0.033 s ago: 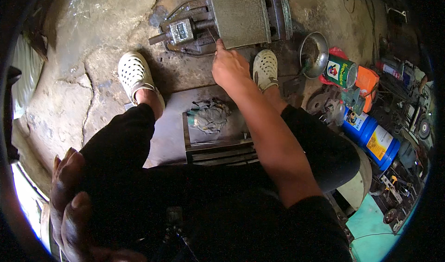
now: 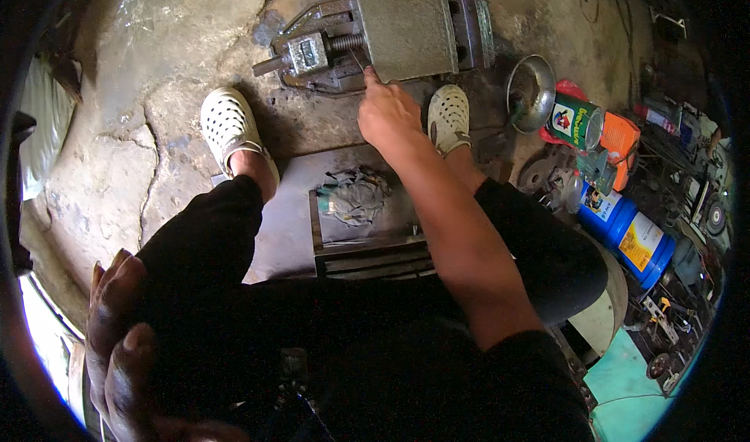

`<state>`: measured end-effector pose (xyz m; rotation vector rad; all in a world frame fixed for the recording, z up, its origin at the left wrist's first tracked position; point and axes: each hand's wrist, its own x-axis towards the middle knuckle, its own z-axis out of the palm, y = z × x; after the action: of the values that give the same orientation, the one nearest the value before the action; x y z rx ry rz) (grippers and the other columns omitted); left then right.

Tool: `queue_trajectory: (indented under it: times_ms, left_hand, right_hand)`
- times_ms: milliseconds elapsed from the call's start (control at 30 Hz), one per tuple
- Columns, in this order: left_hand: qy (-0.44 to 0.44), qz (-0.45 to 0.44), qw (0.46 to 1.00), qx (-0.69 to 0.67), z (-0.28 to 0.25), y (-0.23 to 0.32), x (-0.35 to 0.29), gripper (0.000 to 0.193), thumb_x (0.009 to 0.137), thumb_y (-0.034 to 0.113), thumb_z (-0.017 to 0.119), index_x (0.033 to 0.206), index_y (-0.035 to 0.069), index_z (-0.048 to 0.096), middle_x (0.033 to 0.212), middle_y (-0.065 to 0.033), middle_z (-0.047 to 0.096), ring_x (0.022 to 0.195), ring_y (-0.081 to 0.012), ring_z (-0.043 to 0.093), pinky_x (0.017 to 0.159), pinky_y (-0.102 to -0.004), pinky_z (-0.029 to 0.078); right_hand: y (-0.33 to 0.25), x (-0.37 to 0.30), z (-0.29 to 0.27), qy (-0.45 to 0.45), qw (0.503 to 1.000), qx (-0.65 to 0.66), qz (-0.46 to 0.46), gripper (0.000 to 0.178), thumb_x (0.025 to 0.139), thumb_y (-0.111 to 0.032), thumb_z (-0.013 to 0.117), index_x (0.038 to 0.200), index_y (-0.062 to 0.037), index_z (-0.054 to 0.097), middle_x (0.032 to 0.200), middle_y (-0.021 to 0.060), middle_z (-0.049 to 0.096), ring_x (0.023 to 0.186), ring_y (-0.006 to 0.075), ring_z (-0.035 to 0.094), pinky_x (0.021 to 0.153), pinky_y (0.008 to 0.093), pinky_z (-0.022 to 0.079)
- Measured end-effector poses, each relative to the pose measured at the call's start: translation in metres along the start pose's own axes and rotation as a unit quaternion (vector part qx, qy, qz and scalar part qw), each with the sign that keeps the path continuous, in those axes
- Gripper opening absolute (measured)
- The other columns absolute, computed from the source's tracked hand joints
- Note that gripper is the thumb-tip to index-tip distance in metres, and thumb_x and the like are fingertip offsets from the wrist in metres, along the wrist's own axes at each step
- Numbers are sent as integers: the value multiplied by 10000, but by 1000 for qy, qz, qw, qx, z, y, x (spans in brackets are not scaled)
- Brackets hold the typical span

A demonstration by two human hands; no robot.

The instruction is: The person cleans a metal part clamped in a bench vise using a green-handled brush and a cloth. The person scrubs the part with the brush and then wipes it with the cloth.

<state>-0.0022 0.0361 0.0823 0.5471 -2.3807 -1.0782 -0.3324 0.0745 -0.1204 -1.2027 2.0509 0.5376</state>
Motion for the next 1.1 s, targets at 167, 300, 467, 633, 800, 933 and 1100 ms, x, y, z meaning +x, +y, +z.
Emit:
queue_trajectory:
  times_ms: [167, 300, 467, 633, 800, 933, 1100]
  left_hand:
    - [1, 9, 1000, 0, 5, -5, -5, 749, 945, 563, 600, 1319, -82, 532, 1317, -352, 533, 1138, -482, 610, 919, -555, 528]
    - [-1, -1, 1000, 9, 6, -4, 0, 751, 946, 564, 598, 1322, -83, 529, 1314, -354, 535, 1139, -483, 609, 920, -555, 528]
    - [-21, -42, 999, 18, 1, 12, 16, 754, 948, 565, 595, 1326, -84, 525, 1310, -355, 537, 1141, -483, 608, 922, -555, 527]
    - [-49, -91, 994, 22, -6, 30, 32, 757, 950, 566, 593, 1330, -85, 521, 1305, -357, 540, 1143, -483, 607, 923, -555, 527]
    - [-79, -111, 990, 38, -10, 35, 42, 762, 956, 570, 583, 1332, -89, 514, 1303, -359, 540, 1143, -484, 607, 920, -556, 528]
    - [-70, -115, 990, 38, -8, 34, 44, 770, 958, 582, 572, 1326, -91, 515, 1297, -357, 546, 1140, -489, 607, 920, -562, 527]
    - [-51, -106, 993, 22, -5, 33, 43, 750, 956, 575, 579, 1323, -77, 528, 1298, -349, 550, 1139, -482, 610, 930, -557, 524]
  right_hand:
    - [1, 14, 20, 96, 995, 13, 14, 547, 957, -158, 429, 1501, -205, 461, 1270, 272, 600, 1146, 440, 601, 998, 499, 468]
    - [0, 24, 33, 112, 992, 55, 11, 506, 981, -199, 425, 1483, -208, 483, 1206, 256, 626, 1136, 420, 609, 976, 486, 478]
    - [2, 25, 34, 84, 987, 122, -57, 408, 1004, -265, 469, 1383, -167, 584, 1078, 242, 653, 1028, 422, 641, 910, 486, 496]
    - [18, 6, 24, 145, 986, 58, -60, 407, 997, -203, 467, 1384, -173, 589, 1103, 262, 634, 1017, 448, 635, 898, 504, 500]
    - [13, 9, 24, 152, 987, 55, -26, 426, 984, -171, 473, 1394, -185, 586, 1143, 275, 607, 1009, 474, 637, 894, 529, 504]
    - [-3, 27, 33, 171, 982, 83, 6, 442, 972, -164, 487, 1404, -179, 576, 1153, 290, 593, 979, 484, 645, 880, 542, 511]
    - [-6, 21, 52, 159, 982, 102, -13, 477, 958, -119, 505, 1434, -126, 521, 1178, 302, 557, 961, 492, 643, 874, 539, 520]
